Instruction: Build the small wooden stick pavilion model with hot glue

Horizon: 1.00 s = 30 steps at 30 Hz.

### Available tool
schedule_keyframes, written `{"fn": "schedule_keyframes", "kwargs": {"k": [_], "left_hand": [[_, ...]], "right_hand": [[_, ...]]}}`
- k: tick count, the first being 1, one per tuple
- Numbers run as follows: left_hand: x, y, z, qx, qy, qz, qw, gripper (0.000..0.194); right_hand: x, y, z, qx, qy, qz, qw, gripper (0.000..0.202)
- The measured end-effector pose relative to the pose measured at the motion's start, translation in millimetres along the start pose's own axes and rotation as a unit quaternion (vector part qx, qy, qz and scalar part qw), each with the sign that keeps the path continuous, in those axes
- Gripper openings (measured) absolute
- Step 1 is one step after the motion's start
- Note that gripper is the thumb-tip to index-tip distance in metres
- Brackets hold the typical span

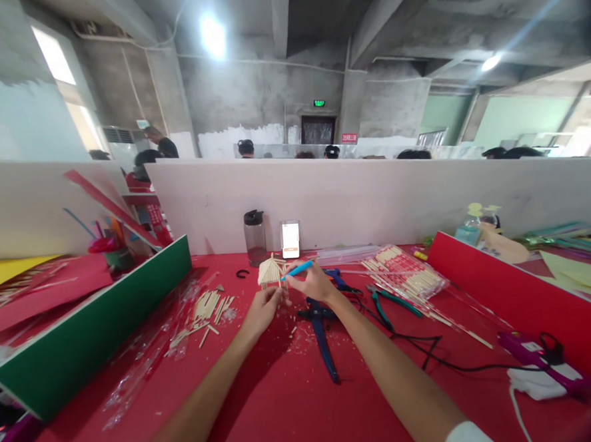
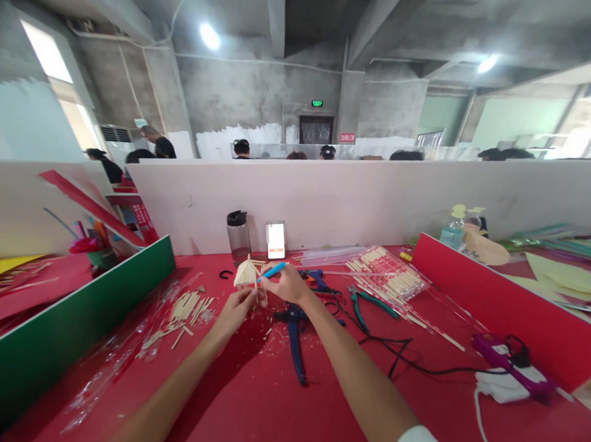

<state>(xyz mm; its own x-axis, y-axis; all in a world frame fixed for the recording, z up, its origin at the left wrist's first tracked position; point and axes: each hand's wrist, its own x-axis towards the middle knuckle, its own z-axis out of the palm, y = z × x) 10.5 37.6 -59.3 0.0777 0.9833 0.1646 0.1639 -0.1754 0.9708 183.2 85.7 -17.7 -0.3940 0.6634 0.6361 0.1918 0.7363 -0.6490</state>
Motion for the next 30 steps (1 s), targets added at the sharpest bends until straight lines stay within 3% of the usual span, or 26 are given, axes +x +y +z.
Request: {"fn": "schedule_keyframes", "kwargs": {"k": [4, 7, 13, 19, 30], "left_hand": [[1, -3, -0.3, 0.001, 0.002, -0.001, 1.0, 0.052], [2, -5, -1.5, 0.005, -0.006, 0.004, 1.0, 0.052], [4, -3, -10.6, 0.052, -0.051, -0.015, 0.997, 0.049], [-2, 6, -23.7, 0.101, -0.145, -0.075, 0.981, 0.048], [-10, 23, -37.2, 0.26, -0.312, -0.068, 0.911, 0.058]], "right_hand": [[2, 1, -7, 0.064, 0.021, 0.033, 0.997, 0.018], [6, 2, -23, 0.054, 0.035, 0.044, 0.997, 0.021], [-1, 30, -47, -0.119, -0.073, 0.027, 0.99, 0.024], [-18, 53, -31, -0.282, -0.167, 0.066, 0.942, 0.028], [-23, 55, -22, -0.327, -0.188, 0.106, 0.92, 0.024]]}}
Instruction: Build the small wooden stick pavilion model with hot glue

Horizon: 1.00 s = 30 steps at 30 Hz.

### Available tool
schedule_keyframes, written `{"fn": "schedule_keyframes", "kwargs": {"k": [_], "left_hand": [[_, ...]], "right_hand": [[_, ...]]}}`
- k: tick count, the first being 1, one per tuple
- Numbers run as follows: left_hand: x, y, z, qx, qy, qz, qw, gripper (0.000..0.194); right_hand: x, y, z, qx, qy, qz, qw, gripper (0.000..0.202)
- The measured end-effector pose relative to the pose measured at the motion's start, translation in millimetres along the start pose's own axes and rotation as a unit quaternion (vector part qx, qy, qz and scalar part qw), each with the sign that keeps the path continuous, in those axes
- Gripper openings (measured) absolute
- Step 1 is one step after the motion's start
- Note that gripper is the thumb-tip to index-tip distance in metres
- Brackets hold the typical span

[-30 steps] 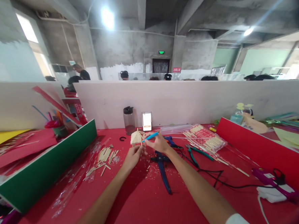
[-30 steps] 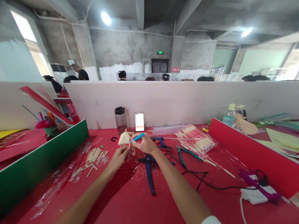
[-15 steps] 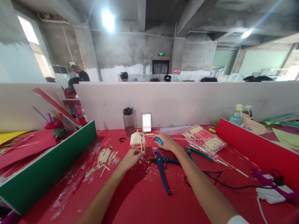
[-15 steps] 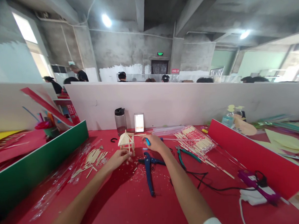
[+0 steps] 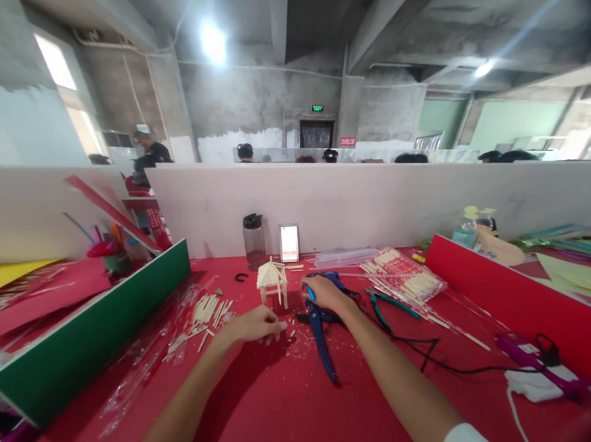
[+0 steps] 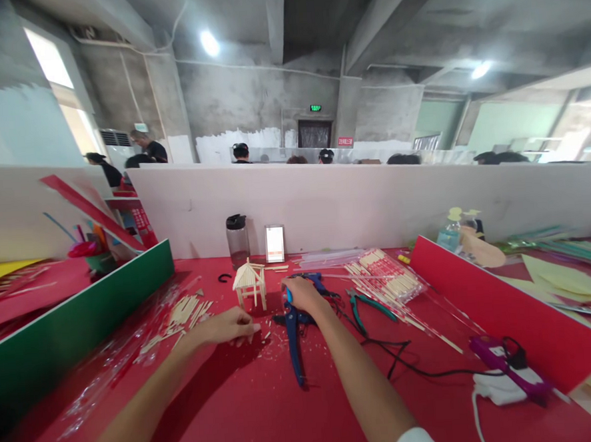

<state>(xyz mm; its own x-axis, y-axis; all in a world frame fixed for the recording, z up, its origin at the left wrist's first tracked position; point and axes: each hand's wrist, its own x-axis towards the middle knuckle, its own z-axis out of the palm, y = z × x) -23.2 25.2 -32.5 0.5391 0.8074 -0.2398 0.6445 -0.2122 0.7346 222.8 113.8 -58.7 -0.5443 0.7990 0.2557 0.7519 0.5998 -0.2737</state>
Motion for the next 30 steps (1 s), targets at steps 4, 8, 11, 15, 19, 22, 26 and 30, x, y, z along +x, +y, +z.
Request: {"fn": "schedule_keyframes", "kwargs": {"k": [4, 8, 11, 15, 19, 22, 26, 30], "left_hand": [[-9, 13, -0.2, -0.003, -0.015, 0.058, 0.998, 0.055], [-14, 35, 2.9, -0.005, 0.124, 0.136, 0.983, 0.048], [-12, 47, 10.0, 0.014, 0.242, 0.177, 0.954, 0.036], [-6, 50, 24.7, 0.039, 0.276, 0.201, 0.939, 0.035], [0, 45, 33.6, 0.039, 0.277, 0.22, 0.934, 0.03], [2, 43, 34.2, 0.018, 0.273, 0.227, 0.935, 0.029], [5, 41, 34.7, 0.003, 0.291, 0.234, 0.928, 0.027], [9, 38, 34.6, -0.039, 0.329, 0.199, 0.922, 0.027]], "right_hand": [[-1, 0, -16, 0.064, 0.043, -0.001, 0.997, 0.024], [-23, -13, -47, 0.229, 0.076, -0.064, 0.968, 0.024], [-52, -34, -63, 0.331, 0.073, -0.089, 0.936, 0.025], [-78, -59, -61, 0.404, 0.077, -0.075, 0.908, 0.023], [-78, -68, -47, 0.431, 0.098, -0.061, 0.895, 0.024], [-73, -68, -38, 0.454, 0.133, -0.039, 0.88, 0.025], [-71, -64, -30, 0.484, 0.147, -0.022, 0.862, 0.031], [-68, -58, -25, 0.579, 0.145, 0.008, 0.803, 0.037]]}}
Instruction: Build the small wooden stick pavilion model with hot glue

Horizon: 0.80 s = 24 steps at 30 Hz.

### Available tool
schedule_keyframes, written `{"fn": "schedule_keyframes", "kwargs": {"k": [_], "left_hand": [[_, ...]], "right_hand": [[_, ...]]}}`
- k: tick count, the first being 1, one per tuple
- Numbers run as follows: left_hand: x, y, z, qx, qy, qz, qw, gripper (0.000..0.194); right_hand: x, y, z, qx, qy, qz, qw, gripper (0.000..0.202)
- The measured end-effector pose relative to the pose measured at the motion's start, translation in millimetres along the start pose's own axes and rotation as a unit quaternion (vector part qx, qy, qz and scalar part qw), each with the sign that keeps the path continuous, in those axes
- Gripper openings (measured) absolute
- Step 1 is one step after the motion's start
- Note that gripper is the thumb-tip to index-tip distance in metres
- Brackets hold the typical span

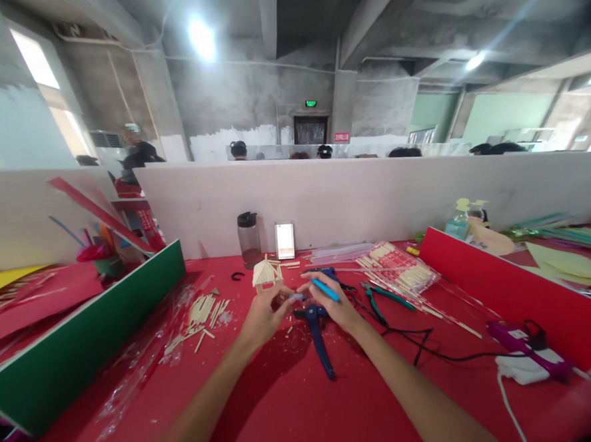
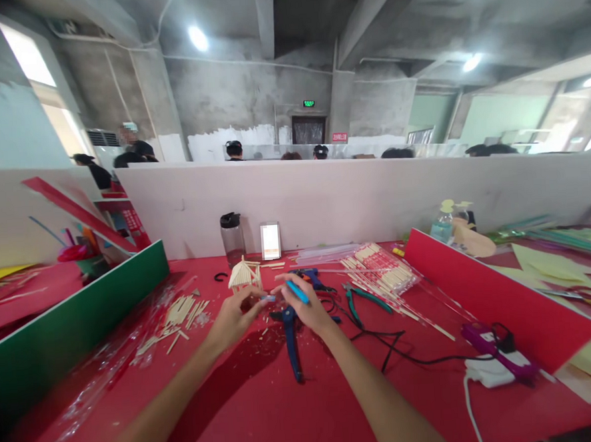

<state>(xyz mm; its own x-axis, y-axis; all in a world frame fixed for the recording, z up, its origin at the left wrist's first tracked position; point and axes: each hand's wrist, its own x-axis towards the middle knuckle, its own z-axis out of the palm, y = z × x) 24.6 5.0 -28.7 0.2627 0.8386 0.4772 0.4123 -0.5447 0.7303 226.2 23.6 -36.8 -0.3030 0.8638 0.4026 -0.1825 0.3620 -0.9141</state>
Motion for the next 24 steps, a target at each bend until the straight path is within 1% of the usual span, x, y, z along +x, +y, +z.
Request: {"fn": "schedule_keyframes", "kwargs": {"k": [3, 5, 9, 14, 21, 24], "left_hand": [[2, -5, -0.6, -0.05, 0.032, -0.041, 0.997, 0.028], [3, -7, -1.4, -0.078, 0.043, -0.049, 0.995, 0.028], [4, -8, -1.6, -0.106, 0.044, -0.055, 0.992, 0.029], [3, -5, -0.2, -0.107, 0.037, -0.058, 0.992, 0.029], [3, 0, 1.4, -0.099, 0.04, -0.074, 0.992, 0.029], [2, 0, 3.0, -0.117, 0.043, -0.085, 0.989, 0.027]], "right_hand": [[3, 4, -4, 0.099, 0.025, 0.04, 0.994, 0.039], [4, 6, -6, 0.119, 0.05, 0.054, 0.99, 0.038], [3, 5, -3, 0.116, 0.077, 0.065, 0.988, 0.03], [3, 4, 4, 0.093, 0.094, 0.06, 0.989, 0.029], [5, 13, 5, 0.09, 0.077, 0.041, 0.992, 0.028], [4, 17, 7, 0.112, 0.085, 0.042, 0.989, 0.03]]}}
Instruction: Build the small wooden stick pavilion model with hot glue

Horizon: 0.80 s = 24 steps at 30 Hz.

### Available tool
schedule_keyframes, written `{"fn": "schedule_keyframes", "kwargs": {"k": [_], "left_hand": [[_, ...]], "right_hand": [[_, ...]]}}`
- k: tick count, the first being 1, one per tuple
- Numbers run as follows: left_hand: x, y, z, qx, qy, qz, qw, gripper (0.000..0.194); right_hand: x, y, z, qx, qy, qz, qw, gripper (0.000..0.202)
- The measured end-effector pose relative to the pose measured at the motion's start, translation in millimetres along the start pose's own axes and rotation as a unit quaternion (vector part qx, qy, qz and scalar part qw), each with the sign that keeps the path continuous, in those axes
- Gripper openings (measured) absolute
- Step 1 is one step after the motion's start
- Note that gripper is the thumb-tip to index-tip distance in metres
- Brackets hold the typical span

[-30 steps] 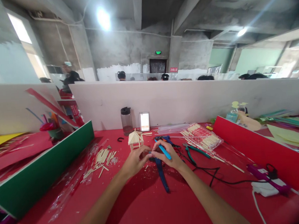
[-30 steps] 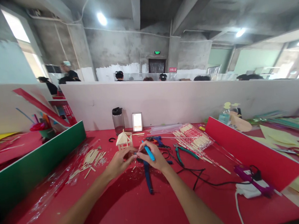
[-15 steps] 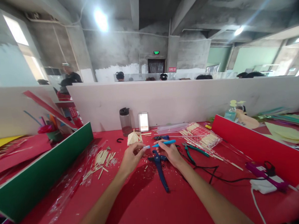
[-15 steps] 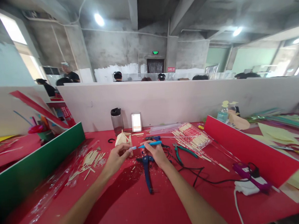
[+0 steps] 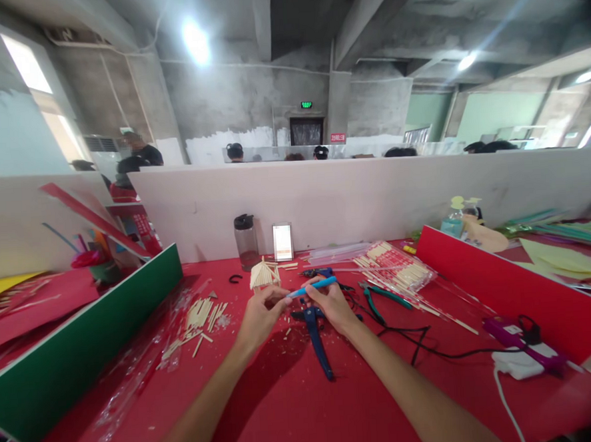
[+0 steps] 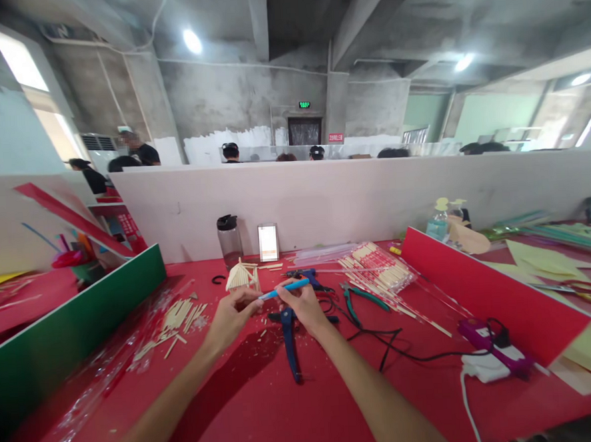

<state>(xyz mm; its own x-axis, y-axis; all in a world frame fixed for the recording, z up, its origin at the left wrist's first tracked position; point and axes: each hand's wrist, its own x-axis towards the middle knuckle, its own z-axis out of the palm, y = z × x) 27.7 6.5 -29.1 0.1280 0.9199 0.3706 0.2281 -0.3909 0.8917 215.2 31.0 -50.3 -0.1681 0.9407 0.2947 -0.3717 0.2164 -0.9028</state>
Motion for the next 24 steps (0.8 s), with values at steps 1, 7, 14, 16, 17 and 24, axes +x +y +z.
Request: {"fn": "schedule_keyframes", "kwargs": {"k": [1, 7, 14, 16, 17, 24], "left_hand": [[0, -1, 0.6, -0.013, 0.004, -0.007, 1.0, 0.027], [0, -4, 5.2, -0.069, 0.025, -0.038, 0.997, 0.027], [-3, -1, 6.7, -0.067, 0.04, -0.03, 0.997, 0.029], [-2, 1, 5.2, -0.048, 0.029, -0.022, 0.998, 0.029], [-2, 3, 3.8, -0.032, 0.018, -0.015, 0.999, 0.029], [5, 24, -23.1, 0.157, -0.051, 0.0, 0.986, 0.032]], "right_hand": [[0, 1, 1, 0.013, 0.004, 0.002, 1.0, 0.031], [-5, 1, 13, 0.078, 0.012, 0.015, 0.997, 0.035], [-7, -1, 16, 0.085, 0.012, 0.012, 0.996, 0.034], [-6, -3, 14, 0.082, 0.0, 0.016, 0.997, 0.034], [-5, -5, 13, 0.074, -0.007, 0.019, 0.997, 0.034], [6, -21, -6, -0.18, -0.038, -0.07, 0.98, 0.024]]}}
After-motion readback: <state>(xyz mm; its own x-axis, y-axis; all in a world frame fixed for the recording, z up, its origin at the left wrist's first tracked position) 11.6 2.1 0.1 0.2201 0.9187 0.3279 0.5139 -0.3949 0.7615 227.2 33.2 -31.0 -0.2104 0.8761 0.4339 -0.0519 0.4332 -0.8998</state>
